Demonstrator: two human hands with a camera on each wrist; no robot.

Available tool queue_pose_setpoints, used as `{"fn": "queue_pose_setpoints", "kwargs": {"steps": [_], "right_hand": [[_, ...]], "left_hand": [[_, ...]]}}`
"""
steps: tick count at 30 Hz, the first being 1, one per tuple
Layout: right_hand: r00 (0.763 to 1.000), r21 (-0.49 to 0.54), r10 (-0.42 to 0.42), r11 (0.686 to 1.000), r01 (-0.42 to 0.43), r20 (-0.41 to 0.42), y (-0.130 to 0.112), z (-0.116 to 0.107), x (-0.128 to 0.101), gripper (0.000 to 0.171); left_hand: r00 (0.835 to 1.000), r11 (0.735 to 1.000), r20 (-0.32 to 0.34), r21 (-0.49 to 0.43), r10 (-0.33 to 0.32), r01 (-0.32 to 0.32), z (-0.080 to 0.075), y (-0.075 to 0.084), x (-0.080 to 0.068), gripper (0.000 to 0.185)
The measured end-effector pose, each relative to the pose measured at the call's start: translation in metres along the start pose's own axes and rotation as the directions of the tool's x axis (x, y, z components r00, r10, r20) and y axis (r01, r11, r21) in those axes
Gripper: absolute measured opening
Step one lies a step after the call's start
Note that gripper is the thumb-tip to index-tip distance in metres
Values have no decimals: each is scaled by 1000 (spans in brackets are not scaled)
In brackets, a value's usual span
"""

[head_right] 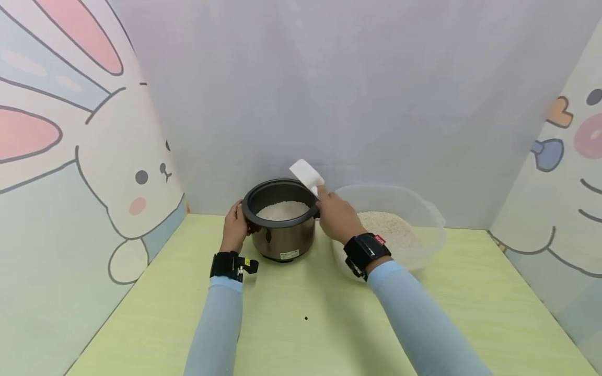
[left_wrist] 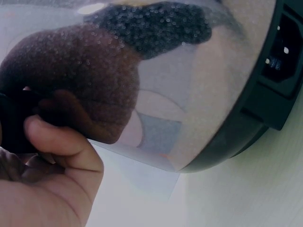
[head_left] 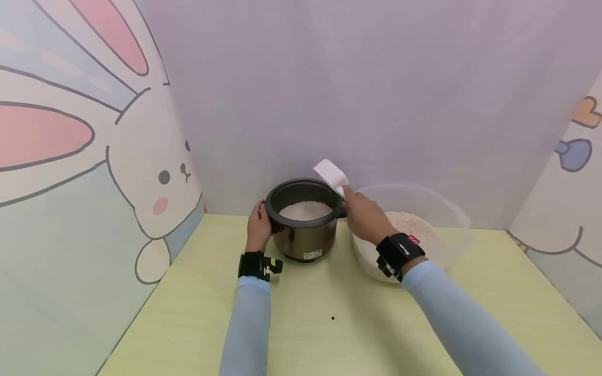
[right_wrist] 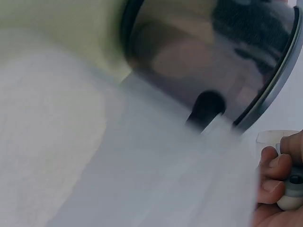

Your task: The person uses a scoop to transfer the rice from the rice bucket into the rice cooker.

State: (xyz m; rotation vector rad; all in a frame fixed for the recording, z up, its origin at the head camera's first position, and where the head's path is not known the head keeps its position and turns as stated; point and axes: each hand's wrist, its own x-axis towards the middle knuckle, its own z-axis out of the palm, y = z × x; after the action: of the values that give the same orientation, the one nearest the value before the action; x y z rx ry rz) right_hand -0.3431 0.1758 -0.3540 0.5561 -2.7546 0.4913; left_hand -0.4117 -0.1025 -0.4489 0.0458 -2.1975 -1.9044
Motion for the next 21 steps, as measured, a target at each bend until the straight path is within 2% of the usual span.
{"fn": "queue_pose_setpoints", "kwargs": {"steps": [10,21], "right_hand": [[996,-2,89,996,-89,-7,61,-18,-23,49],[983,-52,175,984,-172,58,111,-31,-58,48]], "left_hand": [[1000,999,-9,18,30,-30,-2,0,0,50],[1000,999,-2,30,25,-25,0,0,0,50]]}}
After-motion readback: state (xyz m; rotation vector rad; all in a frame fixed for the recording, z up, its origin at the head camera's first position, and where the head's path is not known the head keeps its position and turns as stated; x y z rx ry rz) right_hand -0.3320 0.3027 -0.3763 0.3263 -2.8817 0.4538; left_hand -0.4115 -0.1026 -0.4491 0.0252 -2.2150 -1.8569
